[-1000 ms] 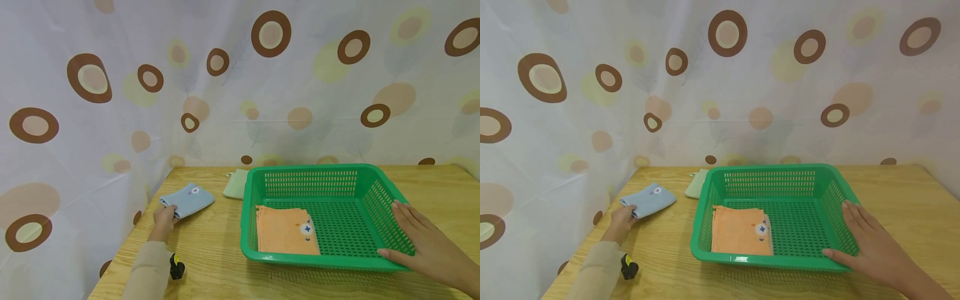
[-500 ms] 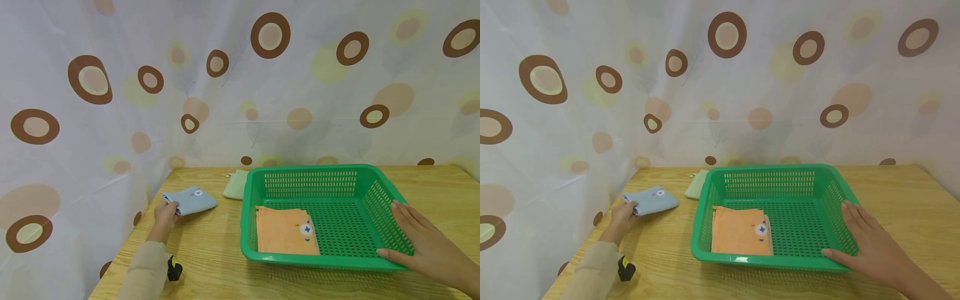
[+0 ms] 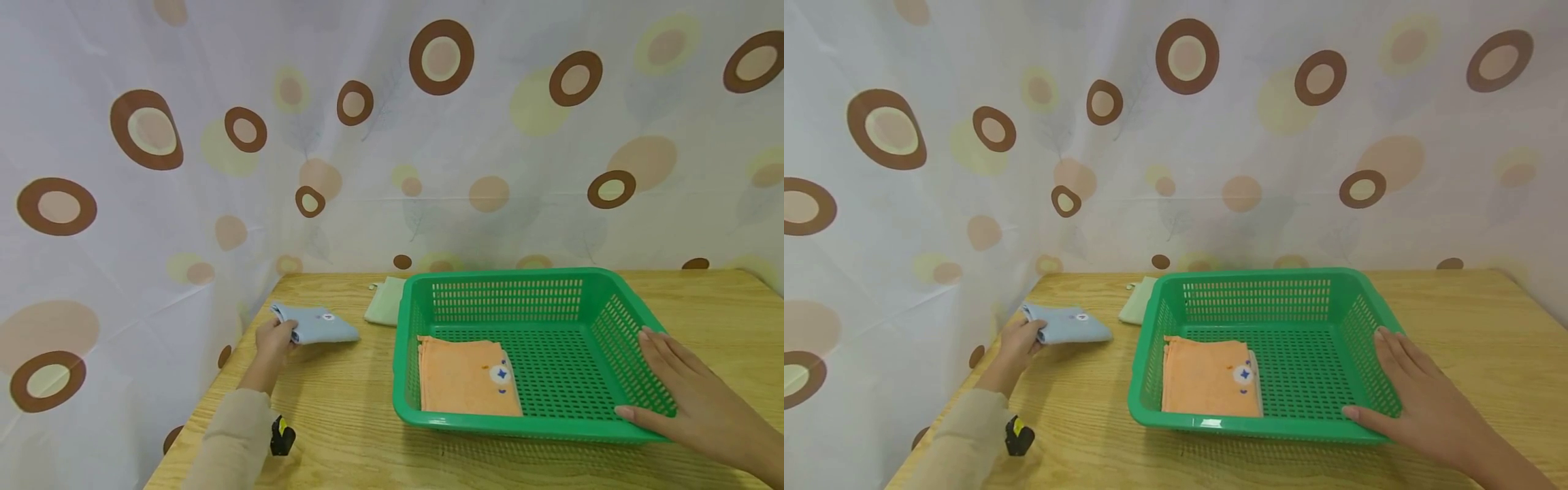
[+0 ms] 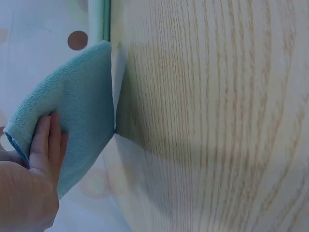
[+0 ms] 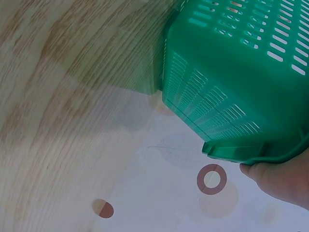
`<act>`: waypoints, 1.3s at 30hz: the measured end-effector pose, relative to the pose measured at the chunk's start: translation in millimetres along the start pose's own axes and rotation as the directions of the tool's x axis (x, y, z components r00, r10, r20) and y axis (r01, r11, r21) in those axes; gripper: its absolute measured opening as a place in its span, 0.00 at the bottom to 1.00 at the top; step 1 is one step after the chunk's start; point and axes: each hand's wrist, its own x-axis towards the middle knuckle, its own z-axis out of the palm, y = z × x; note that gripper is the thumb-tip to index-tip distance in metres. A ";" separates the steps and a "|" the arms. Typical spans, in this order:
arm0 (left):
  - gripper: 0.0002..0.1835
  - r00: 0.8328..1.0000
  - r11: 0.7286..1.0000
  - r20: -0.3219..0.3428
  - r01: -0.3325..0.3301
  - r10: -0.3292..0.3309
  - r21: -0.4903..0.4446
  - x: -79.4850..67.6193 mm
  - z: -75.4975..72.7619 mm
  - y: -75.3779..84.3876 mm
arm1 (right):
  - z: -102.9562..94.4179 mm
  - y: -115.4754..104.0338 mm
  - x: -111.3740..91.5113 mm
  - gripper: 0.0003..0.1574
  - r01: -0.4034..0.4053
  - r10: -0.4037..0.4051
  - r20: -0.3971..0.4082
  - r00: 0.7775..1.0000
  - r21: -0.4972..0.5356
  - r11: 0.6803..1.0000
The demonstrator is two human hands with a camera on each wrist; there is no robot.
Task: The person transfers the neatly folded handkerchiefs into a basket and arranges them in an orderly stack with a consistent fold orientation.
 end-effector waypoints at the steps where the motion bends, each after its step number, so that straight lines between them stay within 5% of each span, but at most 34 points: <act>1: 0.28 1.000 1.000 -0.001 -0.001 0.001 0.003 -0.6 0.7 0.7 | 0.1 0.1 0.0 0.64 0.000 0.000 0.000 1.000 0.001 1.000; 39: 0.28 0.993 0.997 0.093 -0.081 0.079 0.020 -24.2 27.9 49.8 | -0.4 -0.9 0.1 0.64 -0.019 0.019 0.021 1.000 0.000 1.000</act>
